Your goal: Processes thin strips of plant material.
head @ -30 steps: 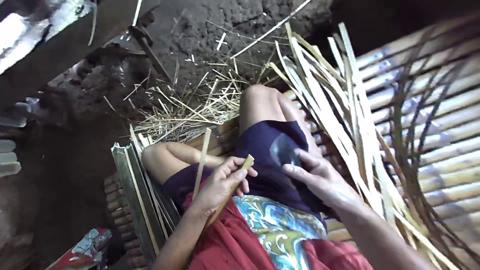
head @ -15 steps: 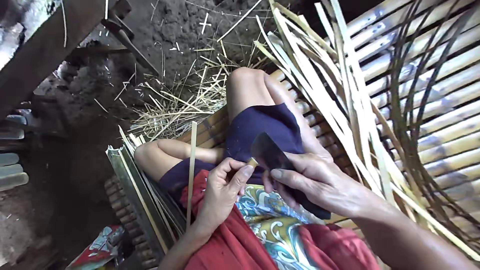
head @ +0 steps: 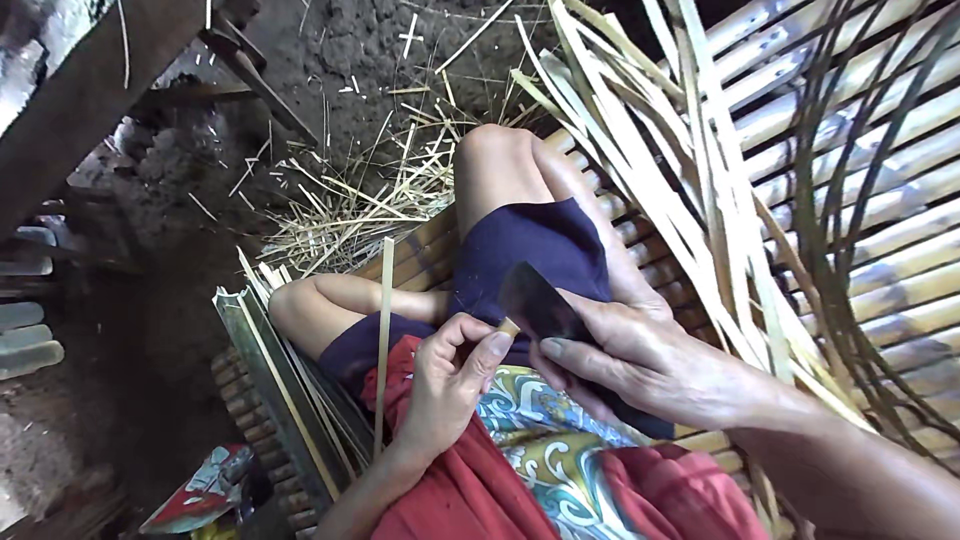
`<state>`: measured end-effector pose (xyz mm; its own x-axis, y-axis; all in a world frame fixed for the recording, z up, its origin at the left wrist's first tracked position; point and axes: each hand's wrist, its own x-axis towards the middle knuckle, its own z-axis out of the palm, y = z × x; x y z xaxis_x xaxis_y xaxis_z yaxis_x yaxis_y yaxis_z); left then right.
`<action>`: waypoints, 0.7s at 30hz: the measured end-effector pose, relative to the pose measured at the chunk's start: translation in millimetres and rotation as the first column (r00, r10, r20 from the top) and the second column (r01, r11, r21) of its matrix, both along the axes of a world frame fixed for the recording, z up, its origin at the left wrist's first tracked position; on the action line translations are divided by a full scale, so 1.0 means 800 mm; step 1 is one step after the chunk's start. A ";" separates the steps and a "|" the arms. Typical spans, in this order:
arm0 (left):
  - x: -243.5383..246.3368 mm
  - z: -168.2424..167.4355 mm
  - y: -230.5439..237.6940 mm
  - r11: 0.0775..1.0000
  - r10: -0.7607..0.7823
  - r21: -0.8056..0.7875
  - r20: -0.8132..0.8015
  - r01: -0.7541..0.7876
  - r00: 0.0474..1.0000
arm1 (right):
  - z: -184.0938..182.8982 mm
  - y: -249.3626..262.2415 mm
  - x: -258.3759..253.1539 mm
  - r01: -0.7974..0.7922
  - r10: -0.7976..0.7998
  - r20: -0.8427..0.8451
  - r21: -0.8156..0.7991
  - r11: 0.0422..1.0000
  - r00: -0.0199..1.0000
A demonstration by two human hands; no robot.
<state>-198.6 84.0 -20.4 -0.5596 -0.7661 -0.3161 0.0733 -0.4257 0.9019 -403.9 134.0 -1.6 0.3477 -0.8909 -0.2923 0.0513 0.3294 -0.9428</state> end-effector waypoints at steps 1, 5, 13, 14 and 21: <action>0.000 0.001 0.001 1.000 0.005 -0.009 -0.006 -0.005 1.000 | 0.002 -0.002 -0.001 -0.022 0.021 0.015 0.017 1.000 1.000; 0.002 0.001 0.001 1.000 0.005 0.022 -0.060 -0.003 0.998 | 0.010 -0.005 0.003 -0.038 0.037 0.024 0.046 0.998 0.999; 0.005 0.000 0.001 0.999 0.010 0.044 -0.084 -0.006 0.996 | 0.005 -0.012 0.022 -0.023 0.023 -0.011 0.036 0.999 1.000; 0.005 0.001 0.000 0.999 0.013 0.049 -0.073 -0.010 0.997 | 0.003 -0.014 0.020 -0.045 0.043 -0.080 -0.020 0.999 0.996; -0.005 -0.002 -0.047 0.970 -0.180 -0.190 -0.130 0.154 0.975 | -0.021 -0.027 0.008 0.253 -0.301 -0.078 -0.369 0.894 0.950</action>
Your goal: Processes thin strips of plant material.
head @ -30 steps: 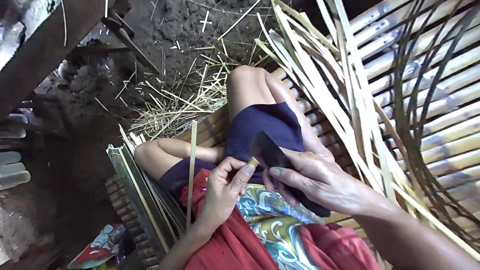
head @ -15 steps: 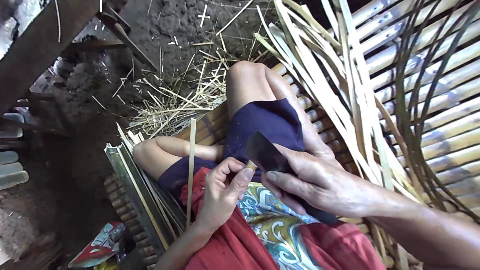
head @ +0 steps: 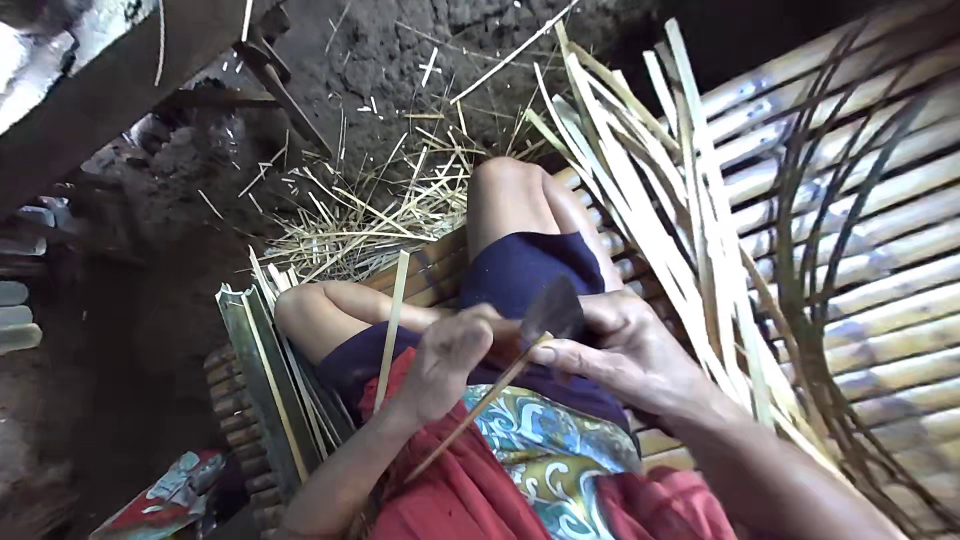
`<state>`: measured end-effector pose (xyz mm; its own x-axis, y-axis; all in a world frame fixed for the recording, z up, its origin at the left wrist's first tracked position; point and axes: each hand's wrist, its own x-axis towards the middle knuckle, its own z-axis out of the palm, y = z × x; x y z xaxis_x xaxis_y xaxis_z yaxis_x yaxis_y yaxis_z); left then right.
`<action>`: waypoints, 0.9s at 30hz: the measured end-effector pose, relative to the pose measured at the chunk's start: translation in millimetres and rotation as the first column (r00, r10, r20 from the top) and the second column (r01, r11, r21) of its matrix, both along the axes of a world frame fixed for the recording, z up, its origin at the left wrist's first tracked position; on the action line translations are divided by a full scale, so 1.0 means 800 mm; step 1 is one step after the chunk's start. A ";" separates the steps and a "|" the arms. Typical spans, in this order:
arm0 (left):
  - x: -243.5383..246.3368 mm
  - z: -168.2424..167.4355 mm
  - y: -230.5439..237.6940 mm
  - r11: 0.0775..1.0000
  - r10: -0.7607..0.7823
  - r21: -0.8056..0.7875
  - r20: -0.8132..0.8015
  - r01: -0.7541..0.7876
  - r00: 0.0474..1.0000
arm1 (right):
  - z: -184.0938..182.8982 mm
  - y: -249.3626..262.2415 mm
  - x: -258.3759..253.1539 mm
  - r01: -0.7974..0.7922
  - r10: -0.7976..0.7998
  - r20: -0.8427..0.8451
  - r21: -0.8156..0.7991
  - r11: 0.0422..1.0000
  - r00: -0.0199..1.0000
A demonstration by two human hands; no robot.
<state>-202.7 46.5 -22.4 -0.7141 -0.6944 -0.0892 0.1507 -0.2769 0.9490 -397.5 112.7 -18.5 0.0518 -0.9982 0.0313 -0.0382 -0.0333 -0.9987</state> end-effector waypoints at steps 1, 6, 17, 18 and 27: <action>-0.020 -0.004 -0.003 0.996 0.086 0.012 -0.026 -0.085 0.996 | -0.004 -0.004 0.004 0.074 -0.075 -0.012 -0.066 0.995 0.997; -0.088 -0.003 -0.003 0.864 0.333 0.411 -0.036 -0.290 0.942 | -0.022 -0.012 0.013 0.233 -0.223 0.135 -0.069 0.970 0.966; -0.074 -0.025 -0.004 0.675 0.316 0.736 -0.229 -0.050 0.921 | -0.036 -0.033 -0.020 0.291 -0.334 -0.211 -0.210 0.933 0.919; -0.076 -0.018 -0.005 0.633 0.404 0.763 -0.179 -0.133 0.897 | -0.035 -0.031 -0.016 0.223 -0.283 -0.255 -0.240 0.945 0.925; -0.044 -0.050 -0.026 0.327 0.764 0.762 0.135 -0.558 0.631 | -0.025 0.006 -0.015 0.136 -0.266 -0.338 -0.362 0.922 0.903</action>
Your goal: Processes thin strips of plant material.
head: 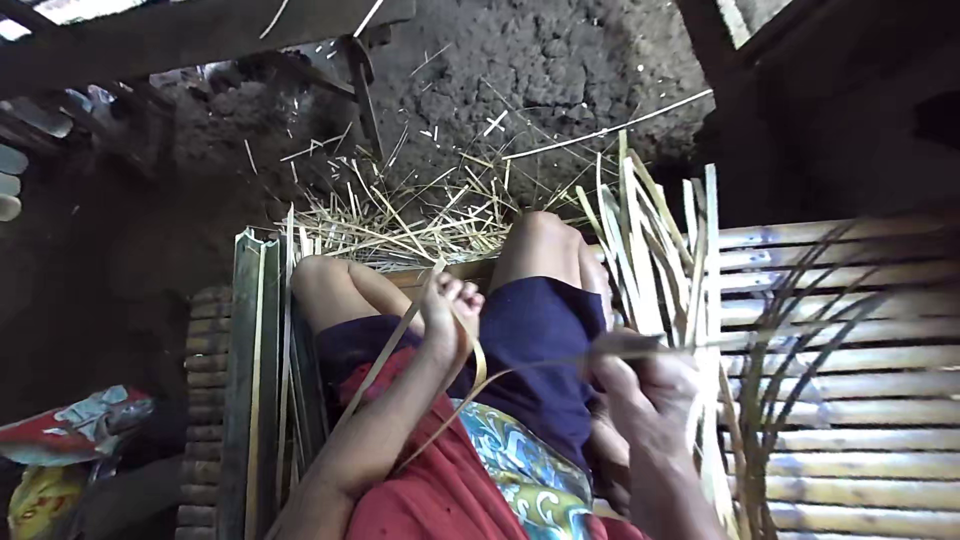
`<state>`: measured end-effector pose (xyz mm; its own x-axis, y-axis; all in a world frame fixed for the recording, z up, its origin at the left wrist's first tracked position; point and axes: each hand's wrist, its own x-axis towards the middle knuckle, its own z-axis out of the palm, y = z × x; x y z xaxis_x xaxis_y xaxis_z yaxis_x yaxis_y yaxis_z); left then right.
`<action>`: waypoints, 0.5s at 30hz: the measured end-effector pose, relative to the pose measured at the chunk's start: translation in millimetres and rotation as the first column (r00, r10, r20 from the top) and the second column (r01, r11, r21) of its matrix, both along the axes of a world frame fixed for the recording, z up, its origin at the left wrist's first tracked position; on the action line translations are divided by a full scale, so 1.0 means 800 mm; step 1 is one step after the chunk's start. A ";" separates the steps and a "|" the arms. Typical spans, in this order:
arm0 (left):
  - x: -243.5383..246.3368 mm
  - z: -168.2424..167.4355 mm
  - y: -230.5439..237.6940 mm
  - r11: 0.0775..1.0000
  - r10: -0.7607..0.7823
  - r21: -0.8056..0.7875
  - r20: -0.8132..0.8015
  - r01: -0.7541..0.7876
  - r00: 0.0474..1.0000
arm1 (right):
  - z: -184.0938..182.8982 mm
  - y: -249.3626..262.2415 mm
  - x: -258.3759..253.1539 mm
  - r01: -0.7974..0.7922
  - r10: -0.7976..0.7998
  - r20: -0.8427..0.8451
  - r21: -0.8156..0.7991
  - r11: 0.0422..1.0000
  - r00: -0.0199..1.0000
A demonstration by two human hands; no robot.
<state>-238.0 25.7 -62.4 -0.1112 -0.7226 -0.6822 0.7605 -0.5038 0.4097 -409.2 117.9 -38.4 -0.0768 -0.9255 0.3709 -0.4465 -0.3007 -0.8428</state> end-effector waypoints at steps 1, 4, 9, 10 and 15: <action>-0.004 -0.001 0.009 0.985 -0.146 -0.098 -0.077 0.139 0.986 | -0.007 -0.011 0.001 0.043 -0.044 -0.043 -0.010 0.999 0.998; -0.010 0.014 0.023 0.834 -0.492 -0.394 -0.216 0.385 0.844 | -0.012 -0.039 -0.002 0.134 -0.135 0.009 0.031 0.990 0.991; -0.008 0.023 0.011 0.938 -0.284 -0.259 -0.198 0.229 0.938 | -0.008 -0.030 0.029 -0.121 0.121 -0.081 0.001 0.993 0.989; -0.002 0.015 0.000 0.972 -0.164 -0.193 -0.157 0.133 0.974 | -0.004 -0.021 0.025 -0.154 0.154 -0.075 0.004 0.988 0.985; 0.029 -0.013 -0.033 0.991 0.130 -0.038 0.013 -0.130 0.991 | 0.026 0.001 0.009 -0.233 0.231 -0.058 -0.039 0.972 0.971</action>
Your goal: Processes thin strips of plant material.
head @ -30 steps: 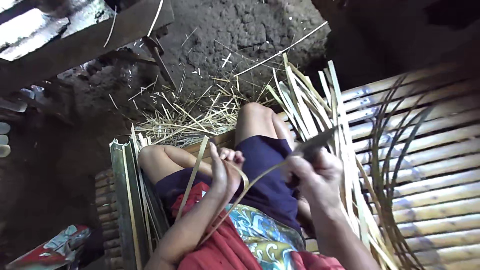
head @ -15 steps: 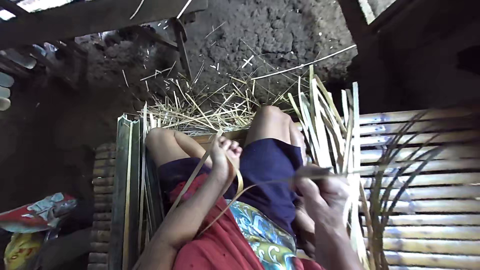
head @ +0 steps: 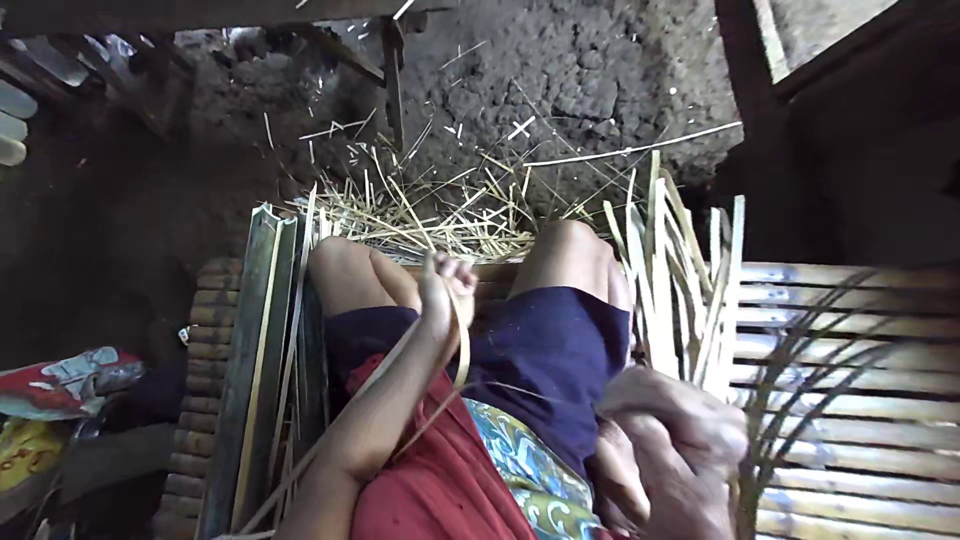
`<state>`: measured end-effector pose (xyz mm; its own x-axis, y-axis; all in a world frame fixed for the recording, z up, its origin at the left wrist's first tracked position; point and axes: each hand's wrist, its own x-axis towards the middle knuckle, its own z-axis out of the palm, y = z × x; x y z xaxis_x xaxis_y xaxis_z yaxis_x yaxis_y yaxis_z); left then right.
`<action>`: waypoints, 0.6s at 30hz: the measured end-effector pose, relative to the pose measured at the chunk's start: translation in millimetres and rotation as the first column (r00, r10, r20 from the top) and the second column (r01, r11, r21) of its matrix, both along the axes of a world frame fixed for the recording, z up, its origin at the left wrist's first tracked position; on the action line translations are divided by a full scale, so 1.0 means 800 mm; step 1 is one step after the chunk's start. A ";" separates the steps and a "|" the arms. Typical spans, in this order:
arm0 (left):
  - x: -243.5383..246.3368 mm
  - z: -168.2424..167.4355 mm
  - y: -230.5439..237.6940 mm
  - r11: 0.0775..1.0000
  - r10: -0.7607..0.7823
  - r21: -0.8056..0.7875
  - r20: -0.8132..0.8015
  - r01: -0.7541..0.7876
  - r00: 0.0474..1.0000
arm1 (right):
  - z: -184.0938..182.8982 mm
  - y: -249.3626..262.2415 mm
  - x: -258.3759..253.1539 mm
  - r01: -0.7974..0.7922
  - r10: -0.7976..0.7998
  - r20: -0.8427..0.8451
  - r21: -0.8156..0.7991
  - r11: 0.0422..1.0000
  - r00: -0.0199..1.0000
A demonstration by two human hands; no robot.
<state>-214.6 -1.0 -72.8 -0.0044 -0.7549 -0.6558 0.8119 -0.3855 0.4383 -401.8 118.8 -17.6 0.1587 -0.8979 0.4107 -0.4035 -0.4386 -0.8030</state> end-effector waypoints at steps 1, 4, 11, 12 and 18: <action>-0.008 0.003 0.013 0.988 -0.128 -0.089 -0.052 0.123 0.990 | -0.006 -0.010 0.000 0.085 -0.085 -0.067 -0.010 0.996 0.994; -0.026 0.019 0.052 0.827 -0.513 -0.390 -0.225 0.406 0.828 | -0.021 -0.049 -0.011 0.367 -0.367 -0.039 -0.002 0.930 0.929; -0.023 0.025 0.036 0.972 -0.194 -0.166 -0.163 0.167 0.967 | -0.029 -0.043 0.026 0.002 -0.004 0.018 0.108 0.994 1.000; -0.016 0.018 0.025 0.995 -0.073 -0.079 -0.105 0.065 0.992 | -0.021 -0.033 0.021 -0.035 0.028 0.060 0.120 0.992 0.998; -0.010 0.011 0.033 0.952 -0.252 -0.210 -0.130 0.222 0.959 | -0.019 -0.048 0.005 0.148 -0.145 -0.035 0.087 0.985 0.989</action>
